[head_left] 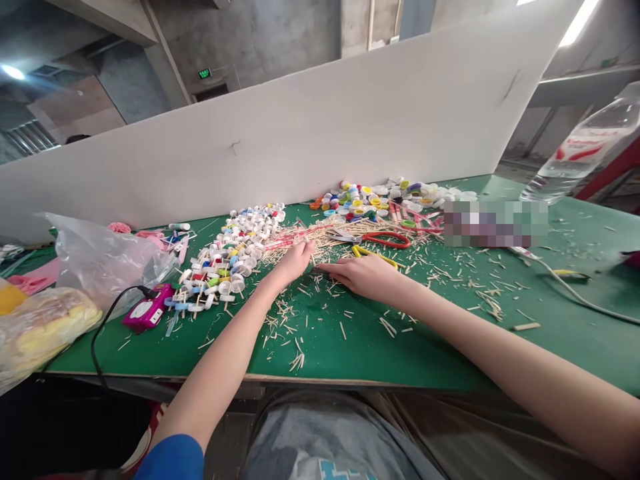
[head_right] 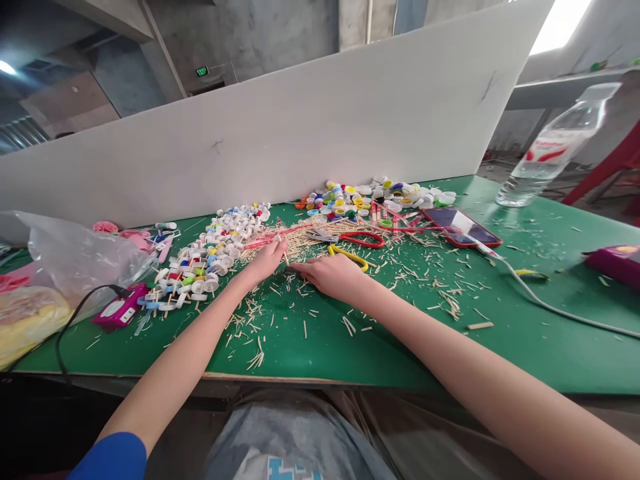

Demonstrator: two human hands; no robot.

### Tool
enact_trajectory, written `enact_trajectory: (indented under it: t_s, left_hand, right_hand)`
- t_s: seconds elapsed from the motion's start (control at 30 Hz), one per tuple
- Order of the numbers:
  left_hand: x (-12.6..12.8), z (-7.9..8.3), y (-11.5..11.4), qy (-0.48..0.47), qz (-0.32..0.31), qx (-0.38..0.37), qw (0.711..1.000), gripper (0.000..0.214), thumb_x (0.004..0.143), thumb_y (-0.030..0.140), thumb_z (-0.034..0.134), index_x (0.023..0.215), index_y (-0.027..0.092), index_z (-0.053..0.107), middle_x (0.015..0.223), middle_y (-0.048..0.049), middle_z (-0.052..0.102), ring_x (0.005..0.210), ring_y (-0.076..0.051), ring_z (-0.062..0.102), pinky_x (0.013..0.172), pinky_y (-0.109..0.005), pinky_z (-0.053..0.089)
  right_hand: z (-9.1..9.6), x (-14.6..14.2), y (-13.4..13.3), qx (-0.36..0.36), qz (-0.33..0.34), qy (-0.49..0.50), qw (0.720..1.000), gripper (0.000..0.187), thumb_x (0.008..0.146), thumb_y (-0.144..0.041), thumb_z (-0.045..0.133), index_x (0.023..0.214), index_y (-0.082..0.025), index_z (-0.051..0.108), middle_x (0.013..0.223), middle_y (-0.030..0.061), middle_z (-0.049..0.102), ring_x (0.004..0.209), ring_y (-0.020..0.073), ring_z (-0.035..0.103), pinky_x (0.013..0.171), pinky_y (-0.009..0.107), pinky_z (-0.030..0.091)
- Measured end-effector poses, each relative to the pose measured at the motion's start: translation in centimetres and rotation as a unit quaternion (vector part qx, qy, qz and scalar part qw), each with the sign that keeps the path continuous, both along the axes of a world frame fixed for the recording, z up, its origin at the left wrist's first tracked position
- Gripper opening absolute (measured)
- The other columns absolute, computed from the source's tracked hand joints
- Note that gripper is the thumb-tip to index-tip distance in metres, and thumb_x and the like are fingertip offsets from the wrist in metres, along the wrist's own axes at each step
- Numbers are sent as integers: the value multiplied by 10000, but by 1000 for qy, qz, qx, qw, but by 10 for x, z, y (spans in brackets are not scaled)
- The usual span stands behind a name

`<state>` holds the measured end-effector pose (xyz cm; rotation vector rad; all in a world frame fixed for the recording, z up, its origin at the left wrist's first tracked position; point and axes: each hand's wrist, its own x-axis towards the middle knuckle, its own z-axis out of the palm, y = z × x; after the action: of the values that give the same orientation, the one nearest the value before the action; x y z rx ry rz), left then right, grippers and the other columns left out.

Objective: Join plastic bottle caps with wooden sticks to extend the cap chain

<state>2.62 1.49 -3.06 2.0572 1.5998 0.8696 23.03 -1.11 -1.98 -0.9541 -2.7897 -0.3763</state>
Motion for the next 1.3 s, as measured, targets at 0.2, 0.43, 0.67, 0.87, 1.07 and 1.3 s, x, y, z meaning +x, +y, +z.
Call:
enact_trajectory:
  t_s: [0.2,0.43,0.67,0.87,1.07,1.3]
  left_hand:
    - [-10,5,5,-54,21,52,997,379,936,481,309,711,198,420,640,13,454,617,-130,452,607,-255,361]
    - [-11,0,6,-10,12,17,1000,337,936,435,340,742,193,471,718,-13,539,693,-149,511,656,-263,383]
    - [-7,-2,5,-6,-21,26,999,343,944,426,309,769,195,494,757,-18,564,765,-163,534,712,-274,399]
    - [-6,-3,5,-13,-40,42,998,337,941,415,318,743,194,475,747,-18,547,746,-160,520,706,-278,388]
    - [-5,-1,2,-20,-36,47,998,346,929,443,351,704,198,446,655,3,482,641,-142,468,621,-265,351]
    - [-6,-4,6,-32,-18,54,998,340,913,432,406,668,196,410,616,19,453,602,-124,437,587,-252,321]
  right_hand:
    - [1,1,2,-13,-1,9,1000,432,970,-317,327,1384,-312,450,963,55,709,708,142,637,465,222,290]
    - [1,4,1,-8,27,0,1000,433,978,-320,322,1398,-323,427,907,36,702,673,125,612,461,233,220]
    - [4,2,1,41,-17,-40,998,498,974,-242,304,1469,-296,290,909,66,673,554,100,526,493,258,207]
    - [-1,-3,4,62,-20,-72,995,547,939,-166,337,1474,-256,264,883,75,662,567,114,551,490,257,216]
    - [-2,-7,2,25,8,-24,999,427,956,-232,344,1367,-206,457,869,79,692,639,139,608,464,248,234]
    - [1,2,7,-27,1,38,999,428,969,-302,337,1385,-333,433,953,22,706,651,119,604,482,226,255]
